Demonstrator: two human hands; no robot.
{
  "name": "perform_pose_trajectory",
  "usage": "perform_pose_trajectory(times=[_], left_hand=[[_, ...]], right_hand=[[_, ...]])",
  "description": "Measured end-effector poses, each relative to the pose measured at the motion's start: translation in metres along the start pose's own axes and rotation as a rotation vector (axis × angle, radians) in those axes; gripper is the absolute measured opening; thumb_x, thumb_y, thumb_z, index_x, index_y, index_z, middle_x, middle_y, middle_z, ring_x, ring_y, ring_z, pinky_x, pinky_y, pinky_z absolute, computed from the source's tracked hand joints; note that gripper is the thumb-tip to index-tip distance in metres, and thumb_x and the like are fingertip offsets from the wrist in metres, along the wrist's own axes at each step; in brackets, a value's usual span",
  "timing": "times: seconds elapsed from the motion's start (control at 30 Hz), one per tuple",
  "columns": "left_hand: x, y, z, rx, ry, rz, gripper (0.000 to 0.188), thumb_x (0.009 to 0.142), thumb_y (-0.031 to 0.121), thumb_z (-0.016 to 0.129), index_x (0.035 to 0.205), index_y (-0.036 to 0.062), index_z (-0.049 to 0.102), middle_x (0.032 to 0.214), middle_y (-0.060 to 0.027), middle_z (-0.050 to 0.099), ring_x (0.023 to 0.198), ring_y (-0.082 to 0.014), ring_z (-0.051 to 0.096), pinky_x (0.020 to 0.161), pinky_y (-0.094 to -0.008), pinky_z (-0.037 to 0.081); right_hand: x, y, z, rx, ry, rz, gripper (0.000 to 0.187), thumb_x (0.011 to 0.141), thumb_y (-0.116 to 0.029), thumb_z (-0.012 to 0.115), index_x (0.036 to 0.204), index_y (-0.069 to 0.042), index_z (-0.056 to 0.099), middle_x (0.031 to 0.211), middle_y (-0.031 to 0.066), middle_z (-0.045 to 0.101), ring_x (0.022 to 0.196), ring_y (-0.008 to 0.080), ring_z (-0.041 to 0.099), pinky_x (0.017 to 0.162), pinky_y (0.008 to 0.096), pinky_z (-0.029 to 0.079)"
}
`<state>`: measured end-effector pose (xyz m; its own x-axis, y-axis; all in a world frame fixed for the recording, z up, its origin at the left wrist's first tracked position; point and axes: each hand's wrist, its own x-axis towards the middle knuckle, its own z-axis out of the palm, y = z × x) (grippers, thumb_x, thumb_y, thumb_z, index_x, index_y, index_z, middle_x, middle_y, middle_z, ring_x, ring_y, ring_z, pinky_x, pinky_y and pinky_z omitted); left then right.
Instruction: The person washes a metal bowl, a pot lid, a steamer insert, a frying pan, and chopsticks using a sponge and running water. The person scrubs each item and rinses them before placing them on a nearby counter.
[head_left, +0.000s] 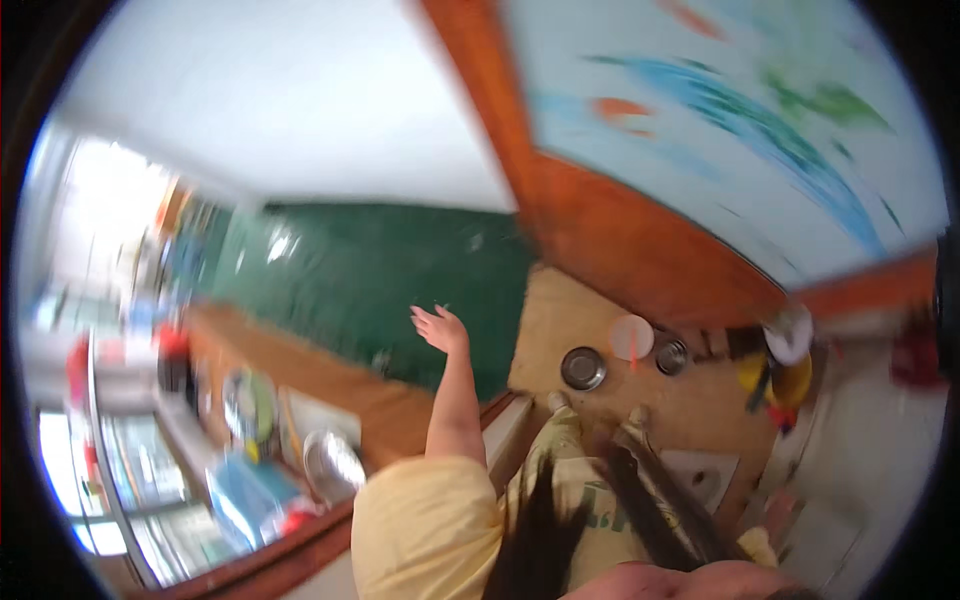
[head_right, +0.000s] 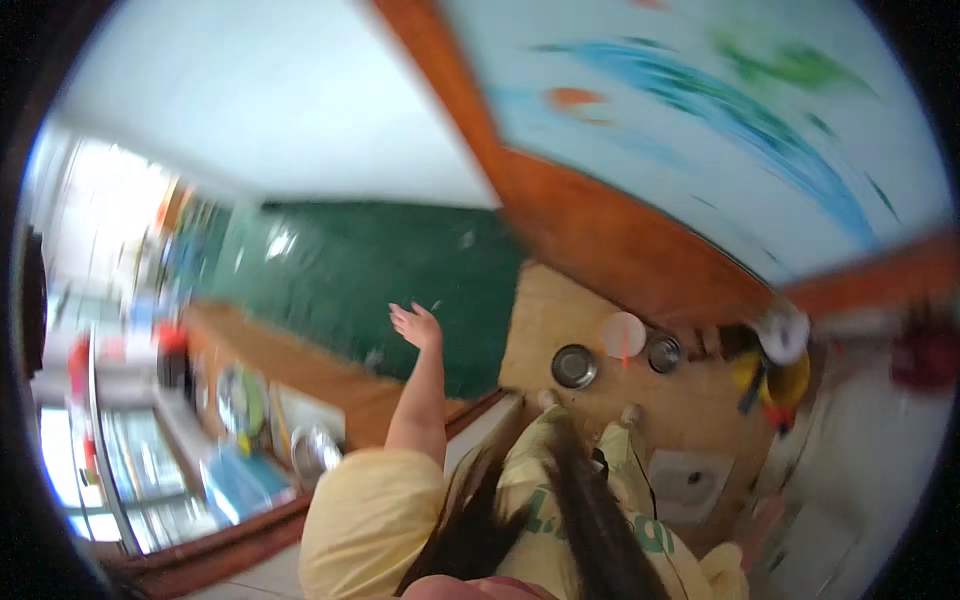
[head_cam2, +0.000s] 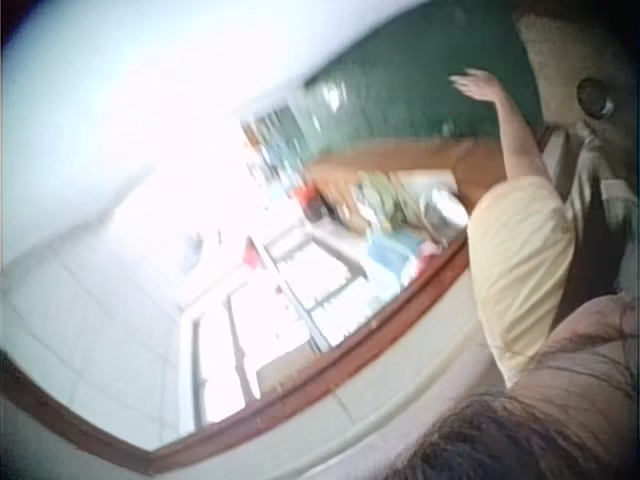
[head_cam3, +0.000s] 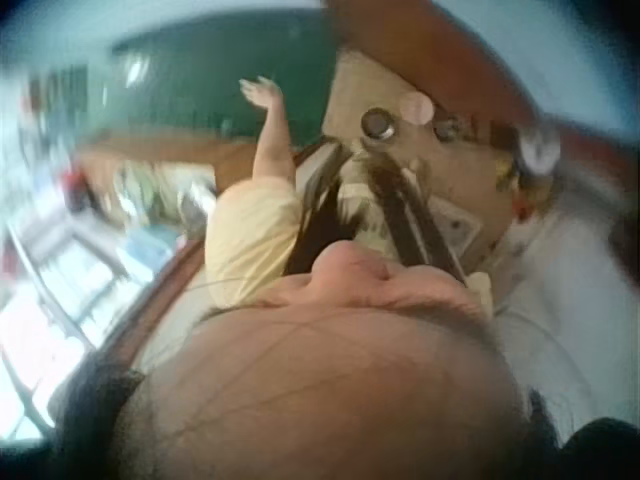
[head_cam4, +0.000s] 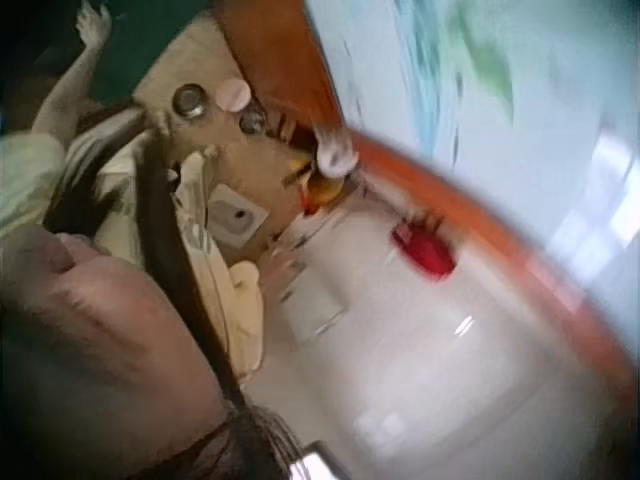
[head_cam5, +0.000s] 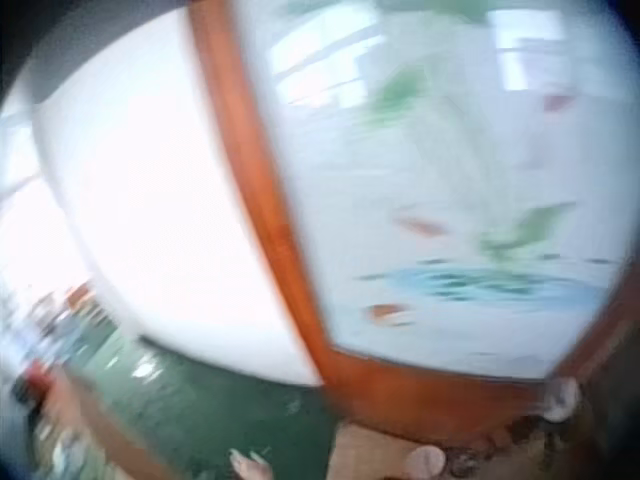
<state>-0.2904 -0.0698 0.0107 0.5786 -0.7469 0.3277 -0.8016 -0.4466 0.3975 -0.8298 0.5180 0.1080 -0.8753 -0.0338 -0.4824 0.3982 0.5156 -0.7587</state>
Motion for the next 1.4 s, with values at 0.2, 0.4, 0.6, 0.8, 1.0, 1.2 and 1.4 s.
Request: perform_pose_trajectory(times=[0.2, 0.4, 0.6, 0.8, 1.0, 1.2, 1.4], left_hand=[[-0.283, 0.094, 0.074, -0.301, -1.06, 1.431, 0.02, 0.077, 0.015, 0.046, 0.092, 0.0078, 0.057, 0.089, -0.0141, 0.058, 0.082, -0.0283, 0.056, 0.067, -0.0391, 0.047], [-0.533, 0.248, -0.099, -0.277, -1.877, 1.478, 0.036, 0.083, 0.03, 0.049, 0.103, 0.0014, 0.053, 0.09, -0.0135, 0.06, 0.087, -0.0254, 0.057, 0.073, -0.0349, 0.043], [-0.666, 0.352, -0.017, -0.516, -2.022, 0.581, 0.033, 0.081, 0.014, 0.051, 0.111, -0.0001, 0.049, 0.075, -0.0053, 0.057, 0.064, -0.0141, 0.053, 0.057, -0.0283, 0.043], [-0.751, 0.438, 0.121, -0.454, -1.675, 0.169, 0.034, 0.085, 0.016, 0.046, 0.117, 0.0051, 0.044, 0.075, -0.0048, 0.052, 0.06, -0.0131, 0.046, 0.056, -0.0276, 0.038], [-0.773, 0.461, 0.207, -0.141, -1.699, -0.014, 0.036, 0.086, 0.026, 0.04, 0.112, 0.0012, 0.045, 0.091, -0.0095, 0.051, 0.079, -0.0197, 0.047, 0.069, -0.0353, 0.041], [-0.815, 0.481, 0.185, -0.12, -1.775, -0.045, 0.039, 0.083, 0.028, 0.044, 0.113, 0.0024, 0.045, 0.098, -0.0115, 0.052, 0.082, -0.0235, 0.051, 0.072, -0.0363, 0.043], [-0.783, 0.511, 0.143, -0.163, -1.898, -0.022, 0.044, 0.082, 0.028, 0.046, 0.119, 0.0044, 0.042, 0.108, -0.0149, 0.051, 0.081, -0.0283, 0.056, 0.072, -0.0362, 0.044]], right_hand=[[0.042, -0.011, -0.054, 0.731, 0.08, 0.04, 0.015, 0.086, -0.02, 0.045, 0.075, -0.01, 0.048, 0.067, 0.0008, 0.048, 0.056, 0.0095, 0.043, 0.05, 0.0266, 0.037], [0.16, 0.022, -0.088, 0.924, -0.205, -0.087, 0.008, 0.087, -0.016, 0.045, 0.083, -0.01, 0.049, 0.069, -0.0002, 0.05, 0.059, 0.0108, 0.051, 0.05, 0.0224, 0.043], [0.344, 0.01, 0.039, 0.663, -0.303, -0.125, 0.011, 0.079, -0.013, 0.052, 0.07, -0.012, 0.045, 0.06, 0.0004, 0.045, 0.049, 0.0122, 0.044, 0.043, 0.0282, 0.036], [0.441, -0.038, 0.126, -0.287, -0.003, -0.414, 0.026, 0.075, -0.023, 0.053, 0.086, 0.0, 0.045, 0.079, 0.0203, 0.057, 0.078, 0.0362, 0.056, 0.065, 0.0431, 0.044], [0.487, -0.032, 0.177, -0.446, -0.063, -0.283, 0.028, 0.075, -0.019, 0.051, 0.095, 0.0, 0.048, 0.088, 0.0211, 0.057, 0.082, 0.0367, 0.055, 0.07, 0.0443, 0.044], [0.527, 0.013, 0.181, -0.246, -0.479, -0.425, 0.021, 0.077, -0.013, 0.048, 0.093, -0.003, 0.058, 0.083, 0.0142, 0.059, 0.077, 0.0284, 0.056, 0.067, 0.0378, 0.046], [0.499, -0.023, 0.154, 0.632, -0.559, -0.014, 0.019, 0.075, -0.013, 0.055, 0.092, -0.005, 0.058, 0.072, 0.0049, 0.055, 0.069, 0.0182, 0.054, 0.059, 0.0308, 0.044]])
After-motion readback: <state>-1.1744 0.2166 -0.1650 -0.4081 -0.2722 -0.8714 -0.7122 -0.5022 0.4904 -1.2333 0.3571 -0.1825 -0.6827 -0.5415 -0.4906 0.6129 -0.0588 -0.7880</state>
